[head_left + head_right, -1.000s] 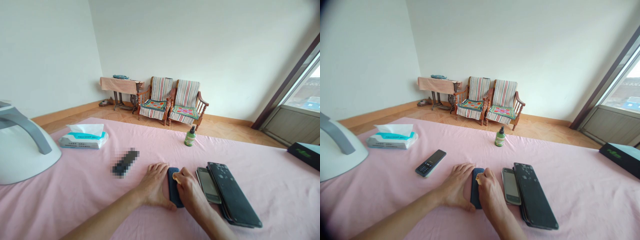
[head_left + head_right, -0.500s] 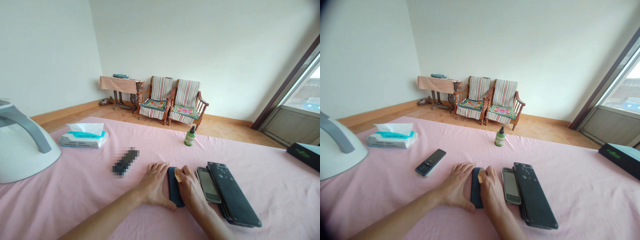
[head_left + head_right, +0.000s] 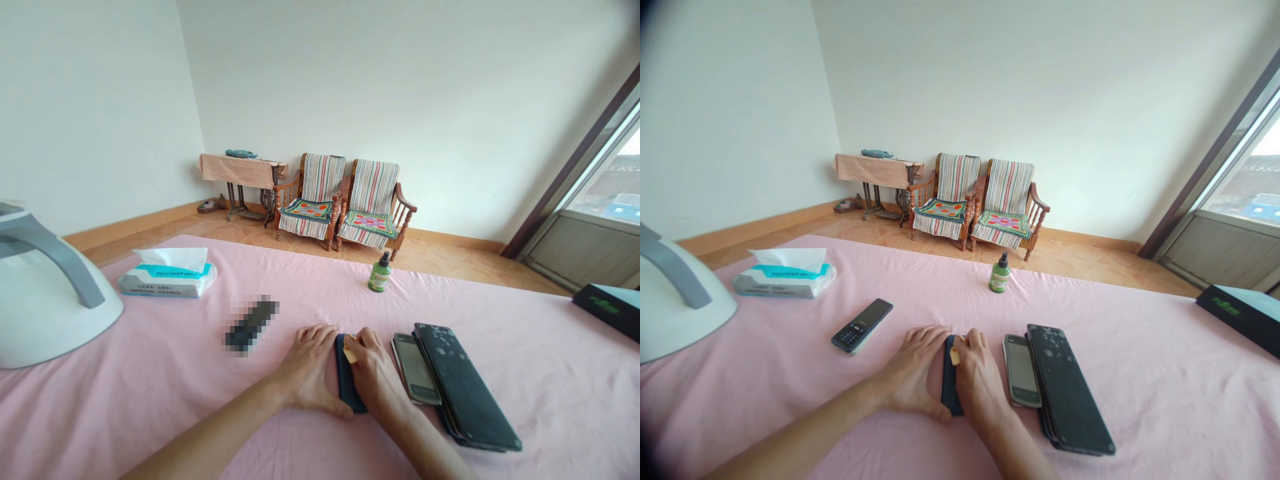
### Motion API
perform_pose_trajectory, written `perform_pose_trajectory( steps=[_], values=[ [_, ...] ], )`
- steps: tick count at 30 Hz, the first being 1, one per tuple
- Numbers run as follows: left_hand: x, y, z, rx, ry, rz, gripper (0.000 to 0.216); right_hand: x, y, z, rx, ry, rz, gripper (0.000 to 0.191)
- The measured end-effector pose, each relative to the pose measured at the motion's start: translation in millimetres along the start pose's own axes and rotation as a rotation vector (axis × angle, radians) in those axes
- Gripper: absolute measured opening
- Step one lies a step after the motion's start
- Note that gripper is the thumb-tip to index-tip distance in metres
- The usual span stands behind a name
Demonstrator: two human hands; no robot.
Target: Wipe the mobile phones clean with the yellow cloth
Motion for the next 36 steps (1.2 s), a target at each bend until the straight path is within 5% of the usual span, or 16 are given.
perform_pose_trajectory(
  steps=[6,13,22,33,36],
  values=[
    [0.1,1.6,-0.1,-0.003,-0.017,0.015,0.105,1.9,-5.8,10.6,0.052,-0.016,0.047,0.042],
    [-2.8,-1.1,-0.6,-0.01,-0.01,0.019,0.112,5.3,-9.9,-32.7,0.111,-0.106,0.098,0.056],
    [-1.0,0.7,0.8,-0.015,0.001,0.025,0.105,4.0,-3.8,-71.8,0.131,-0.16,0.133,0.04],
    [-0.3,1.0,1.1,0.021,-0.059,0.012,0.112,7.0,6.3,10.1,0.004,0.003,0.051,0.037],
    [0.3,1.5,1.1,0.018,-0.058,0.008,0.113,4.6,9.9,10.6,-0.008,0.022,0.051,0.038]
  ],
)
Point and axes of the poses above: each hand's wrist, its own z-axis towards the middle knuckle, its own x-axis out of the back of the hand, y = z × x, the point moved 8 cm from there along z, towards the middle knuckle, and after that the axes turned 15 degrees about -x, right-handed, at the moved point
